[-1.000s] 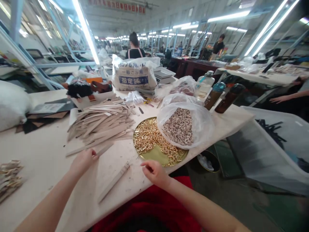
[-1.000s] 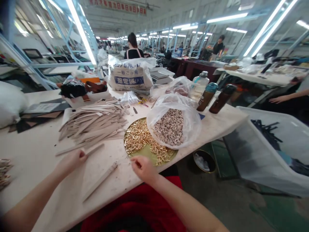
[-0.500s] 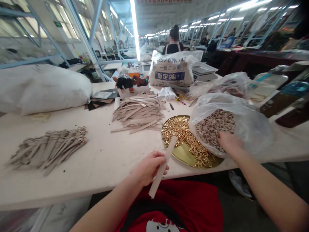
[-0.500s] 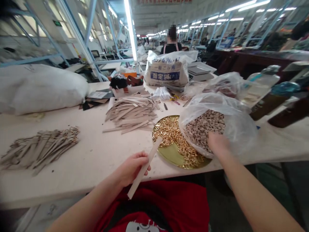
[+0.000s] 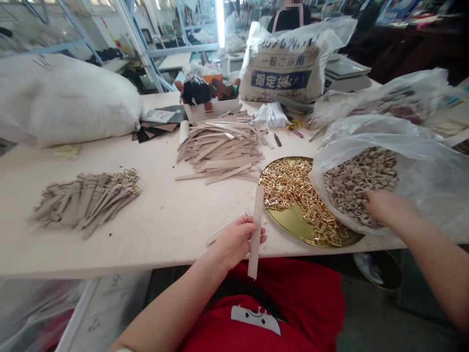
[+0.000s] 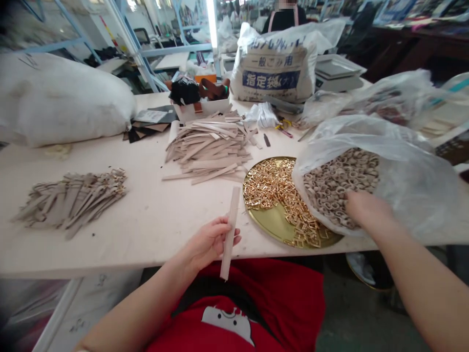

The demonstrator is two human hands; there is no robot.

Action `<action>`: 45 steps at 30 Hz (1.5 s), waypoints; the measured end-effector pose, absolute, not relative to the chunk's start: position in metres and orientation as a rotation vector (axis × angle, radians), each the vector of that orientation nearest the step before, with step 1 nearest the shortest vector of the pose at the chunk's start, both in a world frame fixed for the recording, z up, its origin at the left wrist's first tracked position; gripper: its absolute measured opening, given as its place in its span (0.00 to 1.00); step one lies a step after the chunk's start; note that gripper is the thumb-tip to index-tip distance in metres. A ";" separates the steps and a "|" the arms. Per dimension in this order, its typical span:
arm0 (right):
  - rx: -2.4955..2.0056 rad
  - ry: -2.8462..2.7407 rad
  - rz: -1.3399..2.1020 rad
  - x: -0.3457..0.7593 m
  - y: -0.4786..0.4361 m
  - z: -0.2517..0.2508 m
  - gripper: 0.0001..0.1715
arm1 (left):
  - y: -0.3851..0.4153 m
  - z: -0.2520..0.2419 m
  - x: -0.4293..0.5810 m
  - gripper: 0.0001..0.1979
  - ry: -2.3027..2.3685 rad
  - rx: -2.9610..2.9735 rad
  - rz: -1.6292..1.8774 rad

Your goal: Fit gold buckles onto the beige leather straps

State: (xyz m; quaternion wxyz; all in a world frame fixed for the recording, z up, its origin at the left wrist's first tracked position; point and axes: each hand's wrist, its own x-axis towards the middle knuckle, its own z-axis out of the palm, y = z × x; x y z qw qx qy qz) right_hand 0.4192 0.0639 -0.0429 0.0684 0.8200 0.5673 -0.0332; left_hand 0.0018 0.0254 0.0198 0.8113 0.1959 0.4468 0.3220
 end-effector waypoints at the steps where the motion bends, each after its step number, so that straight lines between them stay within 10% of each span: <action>1: 2.496 1.710 -0.057 0.417 0.063 -0.037 0.18 | 0.028 0.020 -0.003 0.07 0.952 0.514 0.724; 8: 2.909 2.073 -0.044 0.350 0.042 0.013 0.18 | 0.041 0.027 -0.031 0.02 1.111 1.451 0.928; 14: 2.847 1.821 -2.200 0.240 0.017 0.004 0.17 | 0.022 0.020 -0.029 0.11 0.926 1.774 0.790; 20: 2.361 1.094 -3.238 0.182 0.010 -0.009 0.15 | 0.012 0.015 -0.028 0.03 0.906 1.765 0.774; 41: 2.291 0.763 -3.460 0.174 -0.013 -0.017 0.15 | -0.015 -0.006 -0.012 0.03 0.879 1.475 0.863; 45: 2.289 0.801 -3.448 0.172 -0.015 -0.014 0.14 | -0.018 -0.006 -0.007 0.15 0.982 1.290 0.775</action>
